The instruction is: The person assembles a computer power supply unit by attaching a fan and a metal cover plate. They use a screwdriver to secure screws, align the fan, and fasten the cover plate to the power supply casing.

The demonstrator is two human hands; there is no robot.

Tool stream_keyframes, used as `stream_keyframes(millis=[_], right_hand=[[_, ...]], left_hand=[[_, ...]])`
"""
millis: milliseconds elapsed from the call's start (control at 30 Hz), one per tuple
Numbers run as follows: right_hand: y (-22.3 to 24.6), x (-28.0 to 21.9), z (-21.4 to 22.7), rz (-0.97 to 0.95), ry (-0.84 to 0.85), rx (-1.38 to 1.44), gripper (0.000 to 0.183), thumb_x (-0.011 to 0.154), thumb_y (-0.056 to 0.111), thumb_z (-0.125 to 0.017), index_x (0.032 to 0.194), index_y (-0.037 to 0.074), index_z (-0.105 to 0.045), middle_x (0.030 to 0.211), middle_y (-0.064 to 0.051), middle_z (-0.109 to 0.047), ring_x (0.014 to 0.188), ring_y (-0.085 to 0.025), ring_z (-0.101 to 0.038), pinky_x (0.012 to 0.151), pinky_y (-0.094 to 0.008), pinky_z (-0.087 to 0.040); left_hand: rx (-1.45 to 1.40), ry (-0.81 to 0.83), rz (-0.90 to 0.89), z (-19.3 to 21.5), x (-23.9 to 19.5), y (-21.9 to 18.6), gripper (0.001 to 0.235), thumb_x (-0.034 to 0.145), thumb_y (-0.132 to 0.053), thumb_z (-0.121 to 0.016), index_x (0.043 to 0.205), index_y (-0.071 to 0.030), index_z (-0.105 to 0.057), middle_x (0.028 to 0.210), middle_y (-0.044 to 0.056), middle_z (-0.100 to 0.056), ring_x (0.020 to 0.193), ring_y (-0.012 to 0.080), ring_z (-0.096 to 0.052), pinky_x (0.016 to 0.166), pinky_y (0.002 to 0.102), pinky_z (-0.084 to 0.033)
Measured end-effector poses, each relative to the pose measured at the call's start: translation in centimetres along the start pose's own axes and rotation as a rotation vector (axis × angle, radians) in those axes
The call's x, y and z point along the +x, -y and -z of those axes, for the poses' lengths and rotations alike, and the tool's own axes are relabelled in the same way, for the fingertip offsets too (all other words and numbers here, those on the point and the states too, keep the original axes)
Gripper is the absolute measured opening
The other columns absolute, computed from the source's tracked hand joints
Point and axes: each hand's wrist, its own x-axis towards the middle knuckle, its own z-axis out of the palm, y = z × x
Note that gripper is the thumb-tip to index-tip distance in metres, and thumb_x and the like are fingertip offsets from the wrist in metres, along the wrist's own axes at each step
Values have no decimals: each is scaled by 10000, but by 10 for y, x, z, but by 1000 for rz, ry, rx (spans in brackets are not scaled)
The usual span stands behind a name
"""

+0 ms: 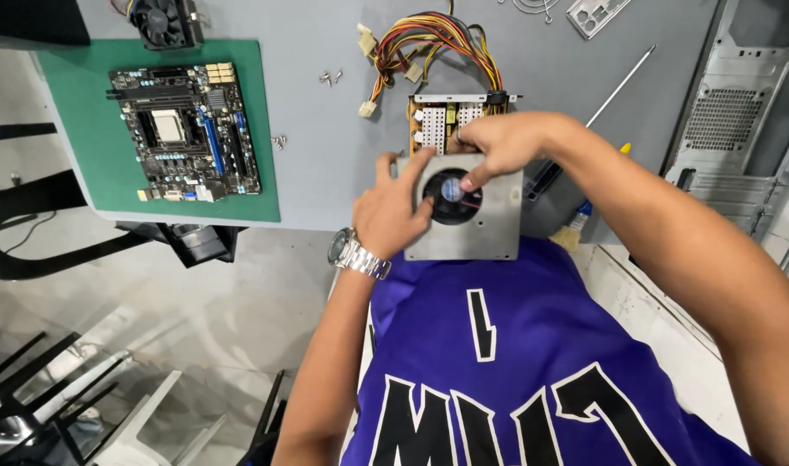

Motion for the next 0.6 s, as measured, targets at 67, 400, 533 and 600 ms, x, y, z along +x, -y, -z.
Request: stream_keyframes(millis=[67,400,533,600], right_hand=[[3,-4,-2,-6,-5,-26,383,721,301,-809,869,-19,-659,604,-46,-541,547,-204,-481,522,-321,-386],[-41,24,-23,13,-40,17,436,704,350,-820,892,-20,-687,621,-59,-555,563,-201,-500,530,-312,-366],[-38,16,-23,-3,-43,5,475,687,388,-828,936,1,-709,647,-79,-614,590,-213,-543,542,-327,-400],[-40,14,-24,18,-102,-8,487,677,377,-837,937,-18,-721,668,-132,-638,616,-253,-567,571,-362,-433]], left_hand=[[24,12,22,-7,2,0,634,838,-305,-591,1405,-416,-331,1372,160,-325,910,544,-628,830,578,-528],[13,79,67,-26,24,16,634,805,-267,-635,1368,-387,-369,1328,178,-360,951,555,-619,861,577,-505],[-63,101,3,-31,34,39,619,819,-311,-700,1352,-406,-401,1329,165,-362,994,558,-599,886,576,-503],[-140,132,-44,-27,35,39,595,820,-278,-735,1339,-331,-447,1303,206,-367,1043,573,-570,921,572,-484]])
